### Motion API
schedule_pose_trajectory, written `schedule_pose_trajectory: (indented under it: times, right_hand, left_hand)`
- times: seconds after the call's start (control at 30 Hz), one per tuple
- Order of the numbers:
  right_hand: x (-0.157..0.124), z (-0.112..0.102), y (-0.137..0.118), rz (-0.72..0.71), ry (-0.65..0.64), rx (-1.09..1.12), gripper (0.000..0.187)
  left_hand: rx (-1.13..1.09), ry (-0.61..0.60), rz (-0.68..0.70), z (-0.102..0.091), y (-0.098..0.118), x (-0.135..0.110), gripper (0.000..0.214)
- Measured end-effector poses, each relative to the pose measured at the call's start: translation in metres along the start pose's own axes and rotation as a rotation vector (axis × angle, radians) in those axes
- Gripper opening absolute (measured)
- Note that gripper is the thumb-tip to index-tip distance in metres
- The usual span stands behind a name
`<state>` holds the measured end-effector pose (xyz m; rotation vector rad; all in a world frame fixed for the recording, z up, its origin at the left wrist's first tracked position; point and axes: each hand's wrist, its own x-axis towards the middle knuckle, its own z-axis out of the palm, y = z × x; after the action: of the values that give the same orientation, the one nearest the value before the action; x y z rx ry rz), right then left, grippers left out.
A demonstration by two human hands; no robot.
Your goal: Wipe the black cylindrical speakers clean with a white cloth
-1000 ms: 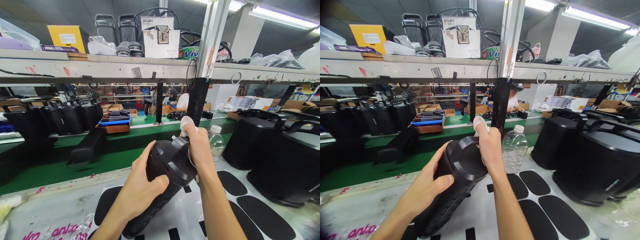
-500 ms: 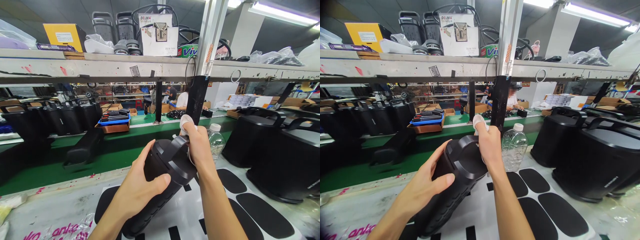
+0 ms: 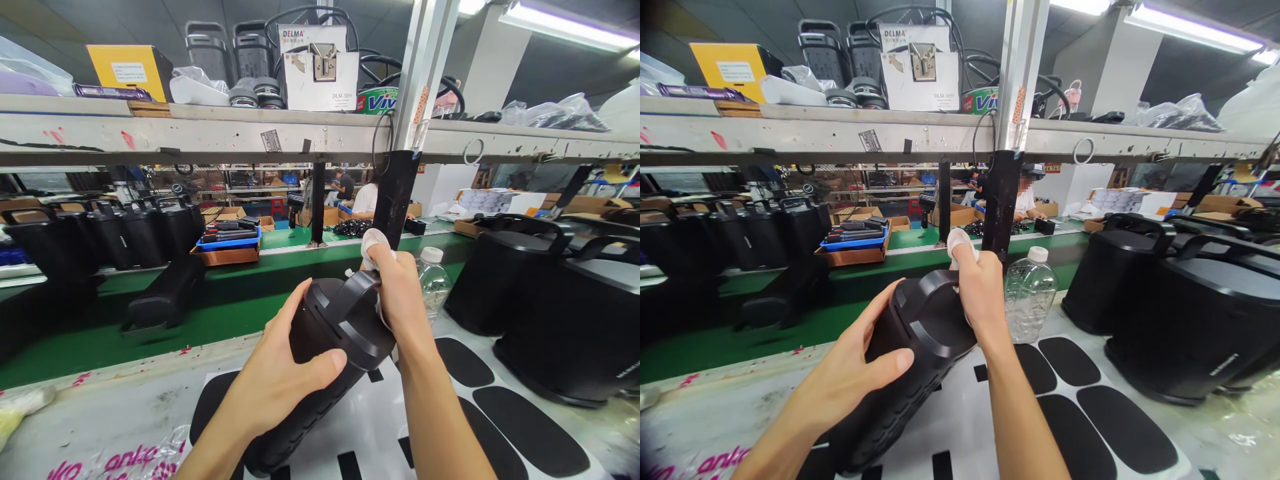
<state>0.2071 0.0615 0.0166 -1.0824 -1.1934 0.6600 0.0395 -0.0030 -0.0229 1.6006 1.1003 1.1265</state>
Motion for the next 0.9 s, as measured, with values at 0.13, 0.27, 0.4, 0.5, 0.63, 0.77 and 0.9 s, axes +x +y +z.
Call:
schedule_pose_trajectory:
  times: [0.13, 0.27, 0.4, 0.5, 0.63, 0.77, 0.9]
  right_hand:
    - [0.000, 0.000, 0.000, 0.007, 0.002, 0.005, 0.038]
    - [0.000, 0.000, -0.001, 0.005, 0.005, 0.004, 0.039]
    - [0.001, 0.000, 0.000, 0.009, 0.006, -0.003, 0.039]
    - [0.001, 0.000, 0.001, 0.005, 0.005, -0.002, 0.038]
    - [0.001, 0.000, 0.000, -0.006, 0.002, -0.015, 0.039]
    - [0.003, 0.001, 0.002, -0.010, 0.003, 0.008, 0.039]
    - [0.005, 0.001, 0.005, -0.040, -0.015, 0.204, 0.037]
  left_hand:
    - [-0.001, -0.006, -0.009, -0.001, -0.001, 0.000, 0.089]
    - [-0.002, -0.022, -0.001, -0.002, 0.000, 0.000, 0.088]
    - [0.000, -0.033, -0.030, -0.002, 0.003, 0.000, 0.093]
    - [-0.009, -0.038, -0.033, -0.003, 0.003, 0.000, 0.093]
    - [-0.015, -0.013, -0.041, 0.000, -0.001, 0.001, 0.097]
    - [0.001, 0.026, -0.050, 0.006, -0.003, -0.001, 0.096]
    - [-0.065, -0.041, -0.013, -0.009, 0.000, 0.002, 0.092]
